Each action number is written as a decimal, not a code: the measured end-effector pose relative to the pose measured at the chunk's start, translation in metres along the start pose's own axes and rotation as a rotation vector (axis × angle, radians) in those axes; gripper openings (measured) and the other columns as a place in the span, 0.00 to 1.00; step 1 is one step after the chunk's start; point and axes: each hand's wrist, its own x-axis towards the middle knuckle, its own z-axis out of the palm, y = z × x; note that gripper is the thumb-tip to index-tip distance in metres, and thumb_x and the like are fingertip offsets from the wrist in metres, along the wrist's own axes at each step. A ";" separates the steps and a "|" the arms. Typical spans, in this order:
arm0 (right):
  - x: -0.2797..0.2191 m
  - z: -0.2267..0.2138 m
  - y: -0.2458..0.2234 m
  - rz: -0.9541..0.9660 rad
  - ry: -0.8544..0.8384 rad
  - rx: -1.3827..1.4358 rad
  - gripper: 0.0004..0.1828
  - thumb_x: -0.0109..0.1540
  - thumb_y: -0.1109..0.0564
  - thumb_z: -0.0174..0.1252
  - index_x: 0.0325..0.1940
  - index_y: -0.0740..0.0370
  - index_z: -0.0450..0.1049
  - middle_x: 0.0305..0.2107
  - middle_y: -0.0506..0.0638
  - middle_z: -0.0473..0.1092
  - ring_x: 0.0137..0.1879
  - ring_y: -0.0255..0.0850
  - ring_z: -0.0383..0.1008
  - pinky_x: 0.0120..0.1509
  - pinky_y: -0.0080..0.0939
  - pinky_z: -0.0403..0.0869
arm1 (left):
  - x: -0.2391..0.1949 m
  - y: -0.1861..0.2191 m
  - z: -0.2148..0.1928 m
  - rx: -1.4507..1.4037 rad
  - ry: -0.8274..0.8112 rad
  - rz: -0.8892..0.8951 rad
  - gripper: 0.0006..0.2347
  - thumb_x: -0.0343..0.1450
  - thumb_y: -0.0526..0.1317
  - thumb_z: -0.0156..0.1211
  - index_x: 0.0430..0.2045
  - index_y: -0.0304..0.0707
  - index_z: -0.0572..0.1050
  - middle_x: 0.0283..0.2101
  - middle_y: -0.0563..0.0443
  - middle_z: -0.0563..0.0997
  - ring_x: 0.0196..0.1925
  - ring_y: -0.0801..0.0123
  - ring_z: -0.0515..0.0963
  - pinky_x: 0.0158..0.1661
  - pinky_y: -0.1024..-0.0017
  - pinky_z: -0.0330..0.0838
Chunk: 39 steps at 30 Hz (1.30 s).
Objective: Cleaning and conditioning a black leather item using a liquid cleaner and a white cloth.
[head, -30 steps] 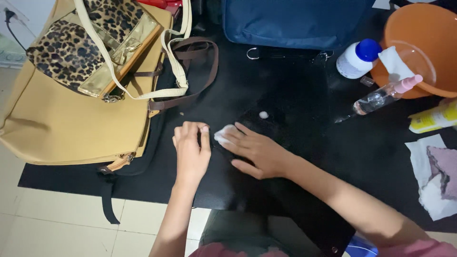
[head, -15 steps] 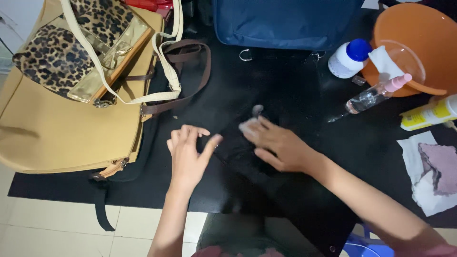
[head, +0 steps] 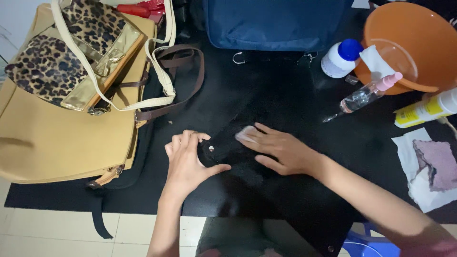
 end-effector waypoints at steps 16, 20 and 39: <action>-0.007 -0.001 0.007 0.011 -0.033 0.022 0.29 0.68 0.47 0.52 0.72 0.59 0.66 0.67 0.58 0.66 0.74 0.56 0.62 0.81 0.66 0.48 | 0.003 0.007 -0.006 -0.057 -0.049 -0.065 0.33 0.51 0.50 0.85 0.46 0.40 0.75 0.45 0.51 0.71 0.54 0.57 0.66 0.59 0.58 0.52; -0.024 -0.009 0.050 0.047 0.075 -0.243 0.27 0.71 0.49 0.44 0.73 0.57 0.66 0.63 0.56 0.70 0.69 0.52 0.69 0.80 0.60 0.55 | 0.003 0.001 0.000 -0.052 -0.019 -0.034 0.33 0.49 0.51 0.86 0.44 0.41 0.76 0.44 0.52 0.71 0.53 0.58 0.65 0.58 0.58 0.51; -0.015 -0.019 0.052 0.145 0.136 -0.270 0.26 0.73 0.52 0.40 0.75 0.56 0.65 0.63 0.56 0.70 0.69 0.51 0.69 0.83 0.60 0.49 | 0.003 -0.003 0.004 -0.069 0.017 -0.020 0.32 0.49 0.49 0.87 0.44 0.43 0.75 0.43 0.55 0.69 0.52 0.60 0.64 0.57 0.58 0.51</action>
